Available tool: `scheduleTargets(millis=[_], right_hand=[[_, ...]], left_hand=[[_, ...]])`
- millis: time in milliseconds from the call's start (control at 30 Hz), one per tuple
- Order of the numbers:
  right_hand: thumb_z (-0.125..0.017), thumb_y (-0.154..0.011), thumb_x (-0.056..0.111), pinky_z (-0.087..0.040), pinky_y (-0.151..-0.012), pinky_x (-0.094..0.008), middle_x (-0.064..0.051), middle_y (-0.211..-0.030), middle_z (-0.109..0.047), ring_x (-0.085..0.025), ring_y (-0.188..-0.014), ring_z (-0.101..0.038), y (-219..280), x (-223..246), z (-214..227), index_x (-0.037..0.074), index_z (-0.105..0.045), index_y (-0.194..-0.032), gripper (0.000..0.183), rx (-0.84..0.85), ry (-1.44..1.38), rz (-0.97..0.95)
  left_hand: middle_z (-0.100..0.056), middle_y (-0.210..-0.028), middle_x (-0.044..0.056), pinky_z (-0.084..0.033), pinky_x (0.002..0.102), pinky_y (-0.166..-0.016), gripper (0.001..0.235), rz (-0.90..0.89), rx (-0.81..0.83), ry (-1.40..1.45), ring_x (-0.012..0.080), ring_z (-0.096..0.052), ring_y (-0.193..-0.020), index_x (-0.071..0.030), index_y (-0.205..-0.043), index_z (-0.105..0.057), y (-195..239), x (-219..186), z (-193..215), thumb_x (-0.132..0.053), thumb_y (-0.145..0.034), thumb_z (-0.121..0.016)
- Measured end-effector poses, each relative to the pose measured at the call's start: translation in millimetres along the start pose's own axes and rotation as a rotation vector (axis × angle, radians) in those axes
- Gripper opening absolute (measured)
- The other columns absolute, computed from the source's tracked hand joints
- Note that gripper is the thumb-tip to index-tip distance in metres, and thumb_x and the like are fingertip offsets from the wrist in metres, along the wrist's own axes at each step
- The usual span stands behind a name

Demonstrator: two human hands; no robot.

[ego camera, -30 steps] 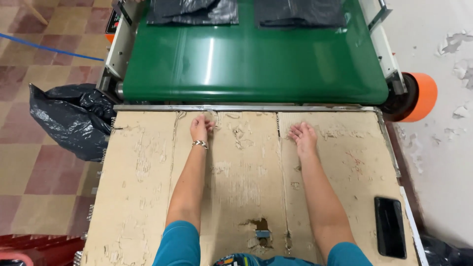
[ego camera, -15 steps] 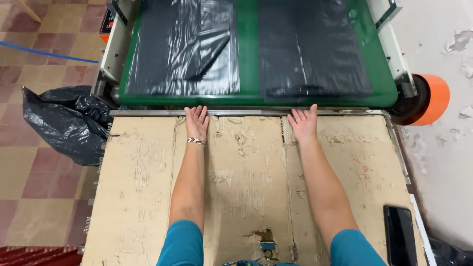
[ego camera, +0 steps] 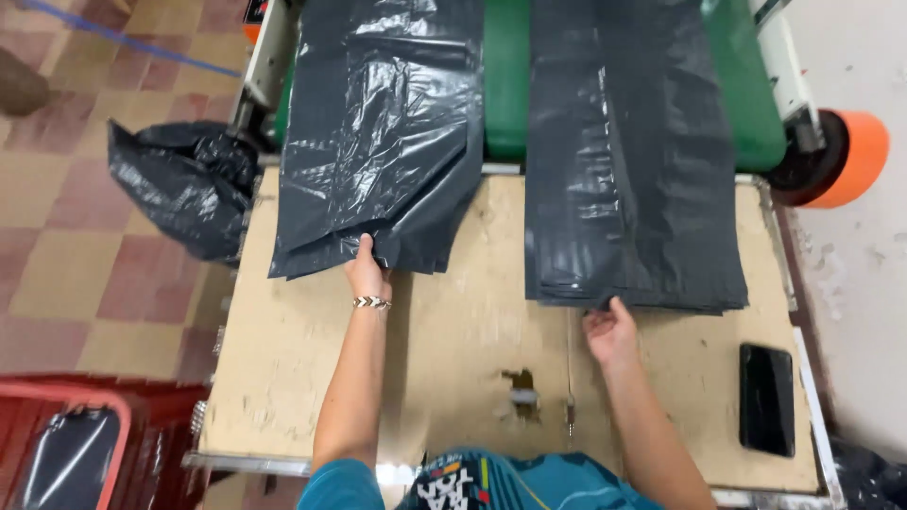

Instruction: Folding black plastic bags and placing them into a red plastic basket at a packaging station.

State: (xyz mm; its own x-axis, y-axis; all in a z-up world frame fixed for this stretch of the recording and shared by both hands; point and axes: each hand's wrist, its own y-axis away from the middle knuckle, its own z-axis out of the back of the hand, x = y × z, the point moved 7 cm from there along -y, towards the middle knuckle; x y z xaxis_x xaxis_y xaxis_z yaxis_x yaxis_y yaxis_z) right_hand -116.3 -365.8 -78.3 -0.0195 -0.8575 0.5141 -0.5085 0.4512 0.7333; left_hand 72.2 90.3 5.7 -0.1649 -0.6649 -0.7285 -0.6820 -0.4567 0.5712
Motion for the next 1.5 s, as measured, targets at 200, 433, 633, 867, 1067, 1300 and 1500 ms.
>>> scheduleTargets(millis=[200, 433, 633, 867, 1067, 1300, 1500], right_hand=[[-0.053, -0.098, 0.052, -0.048, -0.101, -0.046, -0.018, -0.136, -0.06, -0.034, -0.125, -0.058, 100.7, -133.6, -27.0, 0.005, -0.057, -0.132, 0.058, 0.534, 0.311, -0.357], [-0.07, -0.094, 0.027, -0.041, -0.106, -0.04, -0.014, -0.139, -0.045, -0.027, -0.127, -0.045, 64.7, -178.4, -63.3, 0.016, -0.032, -0.154, 0.072, 0.551, 0.582, 0.062], [-0.065, -0.088, 0.0, -0.058, -0.079, -0.026, -0.009, -0.108, -0.067, -0.014, -0.092, -0.066, 71.8, -179.2, -48.0, 0.017, -0.027, -0.155, 0.079, 0.664, 0.903, 0.322], [-0.074, -0.084, 0.01, -0.055, -0.073, -0.024, 0.0, -0.096, -0.069, -0.006, -0.076, -0.066, 104.3, -164.7, -50.0, 0.021, -0.06, -0.127, 0.047, 0.516, 1.058, 0.441], [-0.077, -0.087, 0.023, -0.044, -0.109, -0.044, -0.021, -0.135, -0.06, -0.034, -0.131, -0.054, 175.6, -146.0, -81.4, 0.012, -0.059, -0.138, 0.055, 0.409, 1.205, 0.462], [-0.087, -0.077, 0.051, -0.051, -0.099, -0.043, -0.016, -0.123, -0.066, -0.03, -0.12, -0.062, 130.0, -177.0, -85.5, 0.008, -0.069, -0.122, 0.065, 0.251, 1.254, 0.407], [-0.083, -0.08, 0.054, -0.052, -0.076, -0.034, -0.004, -0.08, -0.069, -0.023, -0.082, -0.068, 186.3, -160.1, -87.6, 0.017, -0.074, -0.072, 0.039, 0.289, 1.263, 0.595]], left_hand=[[-0.066, -0.082, 0.019, -0.063, 0.04, -0.054, 0.033, 0.058, -0.028, -0.002, 0.0271, -0.071, -0.065, 0.007, -0.099, -0.058, 77.2, -2.6, 112.8, -0.017, -0.088, -0.078], [-0.065, -0.072, 0.01, -0.055, 0.029, -0.049, 0.033, 0.219, 0.05, -0.501, 0.018, -0.064, -0.053, -0.007, -0.093, -0.056, 169.8, 31.3, 280.8, -0.039, -0.095, -0.066], [-0.067, -0.096, 0.005, -0.053, 0.04, -0.081, 0.036, -0.901, 0.062, -1.739, 0.0266, -0.065, -0.094, -0.016, -0.104, -0.063, 219.7, -27.2, 254.3, -0.036, -0.078, -0.076], [-0.056, -0.135, 0.002, -0.037, 0.059, -0.109, 0.054, -1.412, 0.442, -1.864, 0.0289, -0.043, -0.138, -0.018, -0.122, -0.057, 173.7, 20.0, 151.1, -0.023, -0.07, -0.074], [-0.06, -0.12, -0.005, -0.044, 0.055, -0.104, 0.013, -1.36, 0.68, -1.755, 0.0208, -0.051, -0.132, -0.021, -0.097, -0.061, 165.3, 10.9, 166.2, -0.026, -0.085, -0.063], [-0.054, -0.135, -0.004, -0.038, 0.066, -0.108, 0.024, -1.228, 0.888, -1.795, 0.0233, -0.04, -0.142, -0.022, -0.106, -0.059, 161.7, 3.4, 181.1, -0.037, -0.089, -0.064], [-0.046, -0.145, -0.001, -0.027, 0.073, -0.112, 0.05, -1.021, 1.027, -1.745, 0.0251, -0.026, -0.15, -0.021, -0.113, -0.052, 148.5, 0.5, 189.9, -0.06, -0.084, -0.063]])
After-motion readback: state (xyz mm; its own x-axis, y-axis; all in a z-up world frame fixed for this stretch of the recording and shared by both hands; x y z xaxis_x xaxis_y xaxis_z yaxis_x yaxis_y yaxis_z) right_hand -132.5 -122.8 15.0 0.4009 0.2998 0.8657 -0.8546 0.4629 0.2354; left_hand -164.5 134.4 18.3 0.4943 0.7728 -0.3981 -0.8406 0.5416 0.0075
